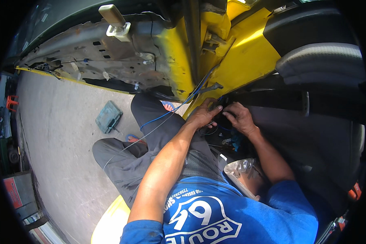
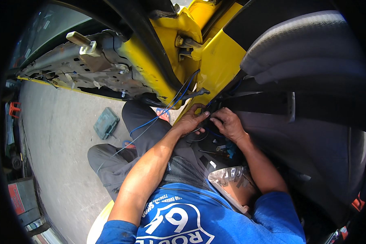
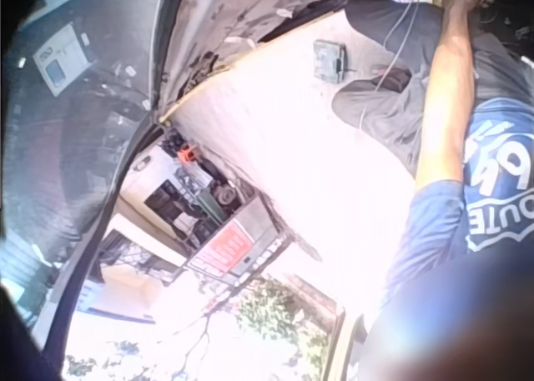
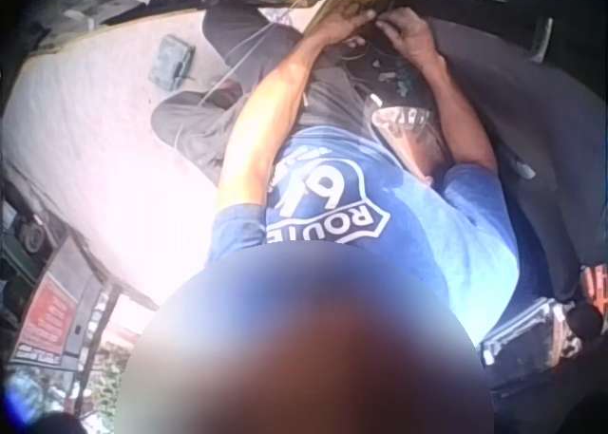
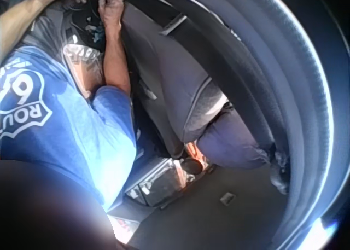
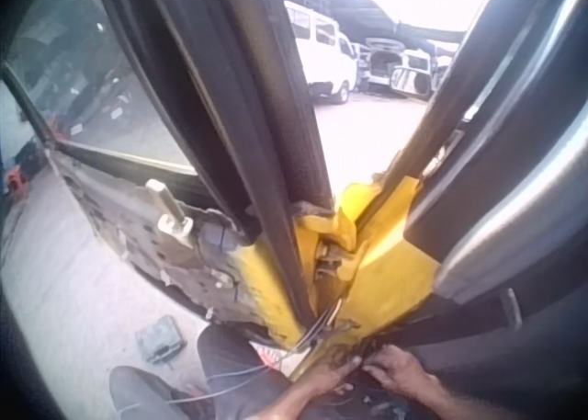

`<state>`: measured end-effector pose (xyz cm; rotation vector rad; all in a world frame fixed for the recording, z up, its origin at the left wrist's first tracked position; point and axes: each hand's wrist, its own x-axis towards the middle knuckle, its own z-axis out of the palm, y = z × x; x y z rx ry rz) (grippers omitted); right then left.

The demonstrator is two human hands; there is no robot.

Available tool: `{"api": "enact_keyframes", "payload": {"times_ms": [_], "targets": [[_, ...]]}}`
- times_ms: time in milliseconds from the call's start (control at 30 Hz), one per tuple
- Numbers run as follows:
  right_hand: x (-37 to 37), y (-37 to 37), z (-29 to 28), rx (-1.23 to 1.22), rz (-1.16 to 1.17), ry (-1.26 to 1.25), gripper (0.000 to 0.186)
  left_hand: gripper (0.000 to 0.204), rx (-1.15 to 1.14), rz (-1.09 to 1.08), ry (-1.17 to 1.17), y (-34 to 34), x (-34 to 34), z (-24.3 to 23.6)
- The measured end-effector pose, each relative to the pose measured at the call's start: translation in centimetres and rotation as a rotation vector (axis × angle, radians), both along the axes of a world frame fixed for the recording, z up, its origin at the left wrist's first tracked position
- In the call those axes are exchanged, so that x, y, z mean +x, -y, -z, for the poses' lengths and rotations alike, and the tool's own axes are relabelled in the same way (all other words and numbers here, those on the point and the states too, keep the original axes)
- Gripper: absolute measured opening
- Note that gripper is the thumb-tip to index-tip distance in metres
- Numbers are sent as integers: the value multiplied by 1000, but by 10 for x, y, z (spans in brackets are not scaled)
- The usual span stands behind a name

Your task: The person routes a blue wire through the door jamb of a yellow car, pulling it from the interior toward the door frame and then tucking it into the door cavity.

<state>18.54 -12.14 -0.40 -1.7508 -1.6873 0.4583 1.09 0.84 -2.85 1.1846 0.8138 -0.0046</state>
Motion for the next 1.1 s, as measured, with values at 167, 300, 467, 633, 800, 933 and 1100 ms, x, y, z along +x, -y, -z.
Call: {"api": "enact_keyframes", "payload": {"times_ms": [167, 300, 467, 633, 800, 933, 1100], "targets": [[-3, -4, -5, -116, -93, 133, 14, 79, 105, -31, 32, 4, 2, 19], [-7, -13, -8, -136, -4, 2, 16, 82, 14, -171, 125, 2, 3, 28], [0, -22, -6, -261, 95, -241, 20, 80, -178, -164, 377, -3, -10, 14], [2, -22, -2, -254, 89, -217, 22, 72, -258, -181, 442, -8, -17, -1], [1, -17, -1, -187, 66, -161, 19, 66, -327, -178, 403, -14, -16, 0], [1, -14, 0, -120, 15, -57, 16, 69, -220, -152, 483, -13, -18, 4], [0, -12, 1, -90, 46, -86, 11, 83, -326, -81, 311, -10, -21, 3]]}}
